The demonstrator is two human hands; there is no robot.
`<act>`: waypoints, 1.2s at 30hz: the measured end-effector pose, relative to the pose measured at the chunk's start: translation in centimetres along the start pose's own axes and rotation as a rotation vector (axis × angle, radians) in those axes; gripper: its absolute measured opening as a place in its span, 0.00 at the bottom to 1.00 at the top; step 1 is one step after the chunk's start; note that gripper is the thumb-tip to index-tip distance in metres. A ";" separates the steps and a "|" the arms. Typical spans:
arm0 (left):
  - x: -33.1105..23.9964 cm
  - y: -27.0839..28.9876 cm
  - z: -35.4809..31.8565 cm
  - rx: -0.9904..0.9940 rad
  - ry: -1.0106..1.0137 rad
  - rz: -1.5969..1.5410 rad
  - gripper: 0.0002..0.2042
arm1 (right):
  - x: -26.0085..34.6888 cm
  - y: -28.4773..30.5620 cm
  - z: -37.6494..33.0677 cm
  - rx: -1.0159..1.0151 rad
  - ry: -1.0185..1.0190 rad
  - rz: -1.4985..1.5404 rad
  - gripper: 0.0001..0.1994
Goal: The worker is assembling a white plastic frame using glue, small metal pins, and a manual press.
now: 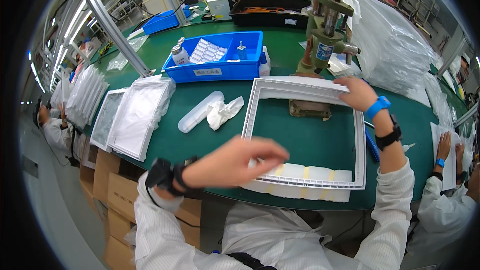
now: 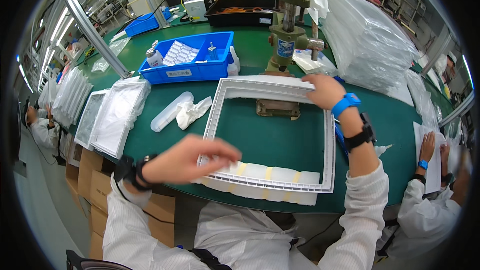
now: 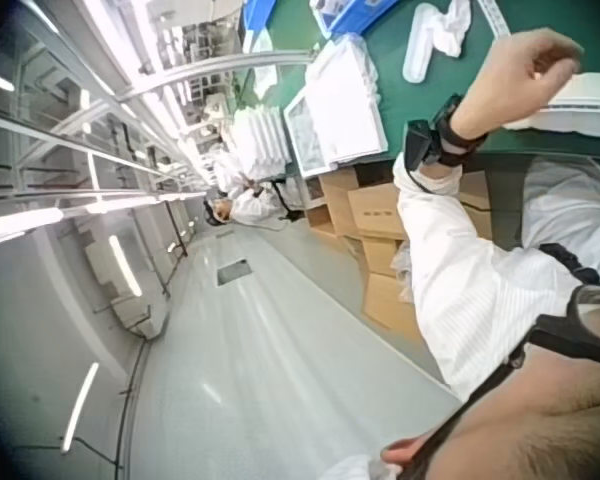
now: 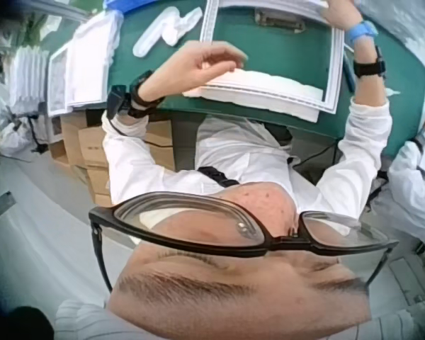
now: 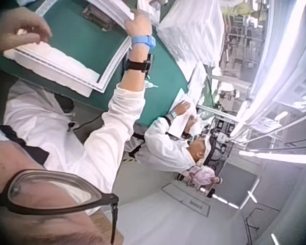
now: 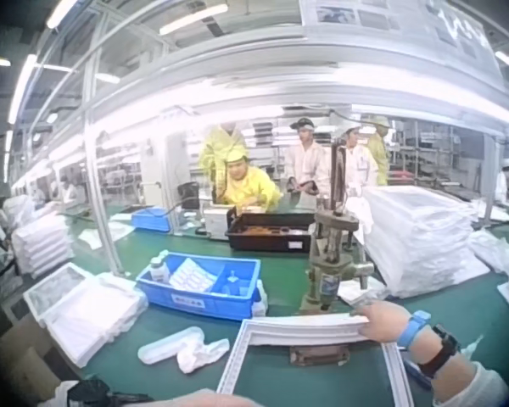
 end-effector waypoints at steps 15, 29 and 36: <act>6.6 7.1 13.0 -0.077 0.043 0.403 0.12 | -5.8 4.9 -8.5 0.097 -0.422 -0.337 0.09; 4.9 -2.0 10.8 0.251 -0.113 0.373 0.14 | -2.2 -2.5 -16.6 0.076 -0.139 0.010 0.11; 2.0 -2.7 11.5 0.216 -0.220 0.301 0.14 | -4.2 1.4 -18.8 -0.079 -0.377 0.027 0.10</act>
Point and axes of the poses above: each hand's wrist, its own z-axis towards the middle knuckle, its own y-axis out of the back of the hand, x = y × z, the point moved 9 cm from there along z, towards the middle knuckle, and after that the axes turned 2 degrees about -y, right-handed, at the moved point
